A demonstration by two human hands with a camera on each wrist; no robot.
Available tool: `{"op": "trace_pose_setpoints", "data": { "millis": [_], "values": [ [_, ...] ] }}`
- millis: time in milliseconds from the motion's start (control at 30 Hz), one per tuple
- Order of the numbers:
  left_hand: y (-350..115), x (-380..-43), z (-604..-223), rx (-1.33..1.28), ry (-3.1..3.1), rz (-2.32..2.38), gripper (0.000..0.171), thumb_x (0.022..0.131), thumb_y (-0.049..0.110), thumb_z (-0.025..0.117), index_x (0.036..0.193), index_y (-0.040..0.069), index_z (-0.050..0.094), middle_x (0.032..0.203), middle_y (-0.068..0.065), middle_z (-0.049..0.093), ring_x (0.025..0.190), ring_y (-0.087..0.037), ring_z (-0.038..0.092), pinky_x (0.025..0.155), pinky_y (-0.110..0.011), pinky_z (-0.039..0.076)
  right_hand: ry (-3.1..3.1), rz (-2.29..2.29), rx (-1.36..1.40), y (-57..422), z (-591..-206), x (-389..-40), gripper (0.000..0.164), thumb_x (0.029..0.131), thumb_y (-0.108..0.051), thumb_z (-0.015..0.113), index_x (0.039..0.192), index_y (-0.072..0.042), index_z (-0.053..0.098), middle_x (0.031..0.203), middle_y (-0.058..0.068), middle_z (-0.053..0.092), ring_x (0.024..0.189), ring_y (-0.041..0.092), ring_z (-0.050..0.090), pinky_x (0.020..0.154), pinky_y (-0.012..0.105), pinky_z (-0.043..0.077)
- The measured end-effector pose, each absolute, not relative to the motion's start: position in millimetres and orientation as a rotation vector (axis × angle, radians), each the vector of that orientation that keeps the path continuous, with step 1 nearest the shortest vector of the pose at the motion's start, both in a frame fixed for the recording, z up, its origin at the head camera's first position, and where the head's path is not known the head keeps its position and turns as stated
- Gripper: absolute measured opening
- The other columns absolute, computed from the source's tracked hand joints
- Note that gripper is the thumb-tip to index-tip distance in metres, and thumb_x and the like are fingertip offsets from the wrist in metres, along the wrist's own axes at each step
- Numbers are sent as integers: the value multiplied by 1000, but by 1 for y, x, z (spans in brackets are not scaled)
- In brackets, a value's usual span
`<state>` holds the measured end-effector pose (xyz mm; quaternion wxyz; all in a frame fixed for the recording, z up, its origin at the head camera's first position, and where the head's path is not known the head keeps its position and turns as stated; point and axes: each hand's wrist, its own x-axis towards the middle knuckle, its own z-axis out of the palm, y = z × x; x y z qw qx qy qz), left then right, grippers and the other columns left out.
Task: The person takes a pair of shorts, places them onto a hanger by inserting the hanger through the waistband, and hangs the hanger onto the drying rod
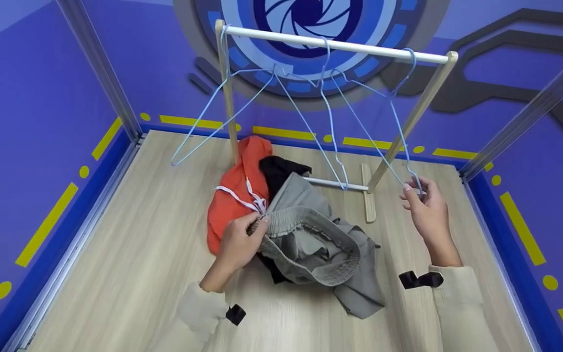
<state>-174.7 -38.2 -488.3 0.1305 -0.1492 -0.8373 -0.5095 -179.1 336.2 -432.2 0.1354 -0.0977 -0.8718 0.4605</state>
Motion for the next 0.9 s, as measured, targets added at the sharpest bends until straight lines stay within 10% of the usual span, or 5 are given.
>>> {"op": "trace_pose_setpoints", "data": {
  "millis": [333,900],
  "values": [
    [-38,-175,-489,-433,-2428,-1491,37,89,29,56,58,15,42,54,8,30,49,-6,30,49,-18,22,-2582,1258,-276,334,-427,-184,54,93,-45,43,134,-11,37,121,8,51,92,19,59,70,12,45],
    [-40,-176,-490,-433,-2435,-1520,34,90,29,56,60,16,44,54,9,32,50,-7,33,49,-18,25,-2646,1254,-252,331,-421,-190,57,93,-45,43,137,-10,35,120,11,52,75,7,55,65,14,46]
  ]
}}
